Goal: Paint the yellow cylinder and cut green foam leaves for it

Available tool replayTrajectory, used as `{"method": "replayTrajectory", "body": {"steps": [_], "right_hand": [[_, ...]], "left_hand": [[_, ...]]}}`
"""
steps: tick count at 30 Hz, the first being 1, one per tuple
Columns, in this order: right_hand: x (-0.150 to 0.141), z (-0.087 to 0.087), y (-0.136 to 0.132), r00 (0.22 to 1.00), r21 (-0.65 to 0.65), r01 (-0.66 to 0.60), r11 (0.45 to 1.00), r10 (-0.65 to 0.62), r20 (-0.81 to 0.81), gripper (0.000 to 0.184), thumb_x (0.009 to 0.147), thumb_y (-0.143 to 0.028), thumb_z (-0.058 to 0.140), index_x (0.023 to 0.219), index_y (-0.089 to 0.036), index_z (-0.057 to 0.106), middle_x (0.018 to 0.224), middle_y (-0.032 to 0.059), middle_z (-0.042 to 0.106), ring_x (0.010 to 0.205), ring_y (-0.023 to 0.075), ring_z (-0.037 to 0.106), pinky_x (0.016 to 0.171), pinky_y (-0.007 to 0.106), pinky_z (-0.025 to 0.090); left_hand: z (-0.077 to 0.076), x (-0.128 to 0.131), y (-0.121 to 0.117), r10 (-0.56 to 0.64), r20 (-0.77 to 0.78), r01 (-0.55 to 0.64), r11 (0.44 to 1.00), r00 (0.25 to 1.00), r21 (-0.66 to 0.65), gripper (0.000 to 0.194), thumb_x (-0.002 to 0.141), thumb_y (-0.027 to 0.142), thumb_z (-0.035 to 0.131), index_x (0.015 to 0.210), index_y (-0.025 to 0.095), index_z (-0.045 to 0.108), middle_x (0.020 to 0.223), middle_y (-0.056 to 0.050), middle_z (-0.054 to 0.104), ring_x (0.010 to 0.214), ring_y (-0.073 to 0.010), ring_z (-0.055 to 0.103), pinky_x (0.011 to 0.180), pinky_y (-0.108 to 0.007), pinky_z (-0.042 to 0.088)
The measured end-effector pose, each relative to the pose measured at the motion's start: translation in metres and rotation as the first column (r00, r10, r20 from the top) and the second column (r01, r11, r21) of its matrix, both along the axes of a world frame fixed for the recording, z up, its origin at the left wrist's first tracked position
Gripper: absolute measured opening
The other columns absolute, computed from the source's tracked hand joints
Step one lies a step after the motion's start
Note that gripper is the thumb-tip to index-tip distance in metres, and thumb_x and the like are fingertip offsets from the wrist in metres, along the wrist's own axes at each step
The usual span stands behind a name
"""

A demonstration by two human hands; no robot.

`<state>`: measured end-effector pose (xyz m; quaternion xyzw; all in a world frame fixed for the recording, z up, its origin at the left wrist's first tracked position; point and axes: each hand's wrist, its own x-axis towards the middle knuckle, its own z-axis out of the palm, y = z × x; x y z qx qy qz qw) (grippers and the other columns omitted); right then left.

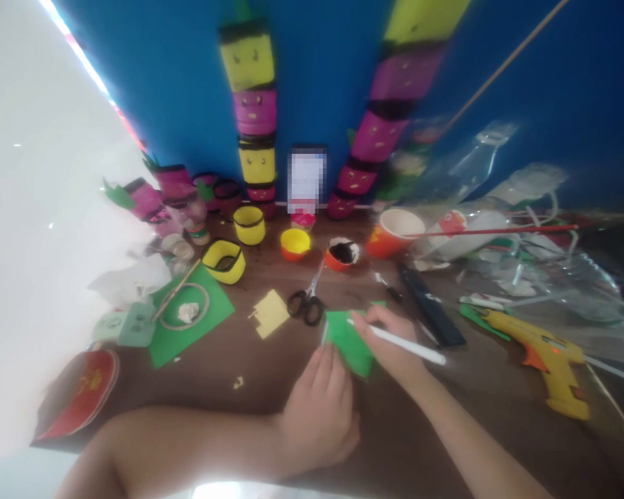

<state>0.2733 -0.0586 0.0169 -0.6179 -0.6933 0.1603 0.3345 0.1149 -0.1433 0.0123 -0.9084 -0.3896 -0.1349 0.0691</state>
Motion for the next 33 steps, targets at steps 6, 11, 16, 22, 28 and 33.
{"method": "replayTrajectory", "body": {"steps": [6, 11, 16, 22, 28, 33], "right_hand": [[0.003, -0.002, -0.003, 1.000, 0.036, 0.000, 0.999, -0.001, 0.026, 0.037, 0.080, -0.039, 0.052, 0.049, -0.022, 0.040, 0.043, -0.0061, 0.040, 0.042, 0.0096, 0.041, 0.045, 0.021, 0.034], [0.004, 0.000, -0.003, 0.999, 0.033, -0.001, 0.999, -0.001, 0.039, 0.037, 0.079, -0.040, 0.053, 0.049, -0.022, 0.041, 0.043, -0.0058, 0.042, 0.042, 0.0098, 0.042, 0.045, 0.021, 0.034], [0.005, 0.002, -0.001, 0.999, -0.026, -0.016, 1.000, 0.017, 0.045, 0.037, 0.079, -0.040, 0.053, 0.049, -0.022, 0.043, 0.042, -0.0053, 0.045, 0.042, 0.0103, 0.044, 0.045, 0.021, 0.034], [0.008, 0.004, 0.001, 0.997, -0.063, -0.068, 0.996, 0.071, 0.040, 0.035, 0.078, -0.041, 0.054, 0.050, -0.021, 0.046, 0.045, -0.0045, 0.047, 0.044, 0.0106, 0.045, 0.045, 0.021, 0.035], [0.010, -0.003, 0.004, 0.994, -0.017, -0.108, 0.994, 0.107, -0.009, 0.035, 0.079, -0.040, 0.054, 0.051, -0.021, 0.044, 0.046, -0.0043, 0.047, 0.044, 0.0101, 0.043, 0.044, 0.021, 0.034], [0.010, -0.005, 0.003, 0.996, 0.022, -0.086, 0.996, 0.086, -0.002, 0.033, 0.078, -0.037, 0.053, 0.050, -0.021, 0.042, 0.043, -0.0053, 0.044, 0.041, 0.0093, 0.040, 0.044, 0.021, 0.032]], "left_hand": [[0.001, 0.000, 0.000, 0.010, -0.014, -0.010, 1.000, 1.000, -0.016, 0.054, 0.085, 0.036, 0.038, 0.116, -0.003, 0.055, 0.121, -0.024, 0.057, 0.117, -0.0370, 0.050, 0.108, -0.046, 0.024], [0.001, 0.000, 0.001, -0.005, 0.008, 0.005, 1.000, 1.000, 0.013, 0.053, 0.084, 0.037, 0.039, 0.114, -0.003, 0.056, 0.119, -0.024, 0.058, 0.115, -0.0367, 0.052, 0.108, -0.046, 0.024], [-0.002, 0.001, -0.001, -0.034, 0.037, 0.032, 0.998, 0.999, 0.053, 0.046, 0.083, 0.031, 0.042, 0.113, 0.000, 0.057, 0.117, -0.022, 0.059, 0.111, -0.0343, 0.055, 0.107, -0.047, 0.026], [-0.005, -0.003, 0.007, -0.013, 0.111, 0.023, 0.996, 0.994, -0.087, 0.064, 0.082, 0.044, 0.041, 0.126, -0.002, 0.045, 0.128, -0.024, 0.050, 0.126, -0.0363, 0.041, 0.109, -0.048, 0.024], [-0.006, -0.007, 0.015, 0.029, 0.207, 0.025, 0.968, 0.978, -0.251, 0.076, 0.075, 0.052, 0.044, 0.129, -0.002, 0.039, 0.141, -0.027, 0.034, 0.138, -0.0369, 0.019, 0.111, -0.054, 0.018], [-0.006, -0.005, 0.014, 0.050, 0.223, 0.020, 0.954, 0.973, -0.299, 0.075, 0.072, 0.046, 0.048, 0.126, -0.005, 0.040, 0.140, -0.028, 0.035, 0.136, -0.0381, 0.022, 0.110, -0.053, 0.023]]}}
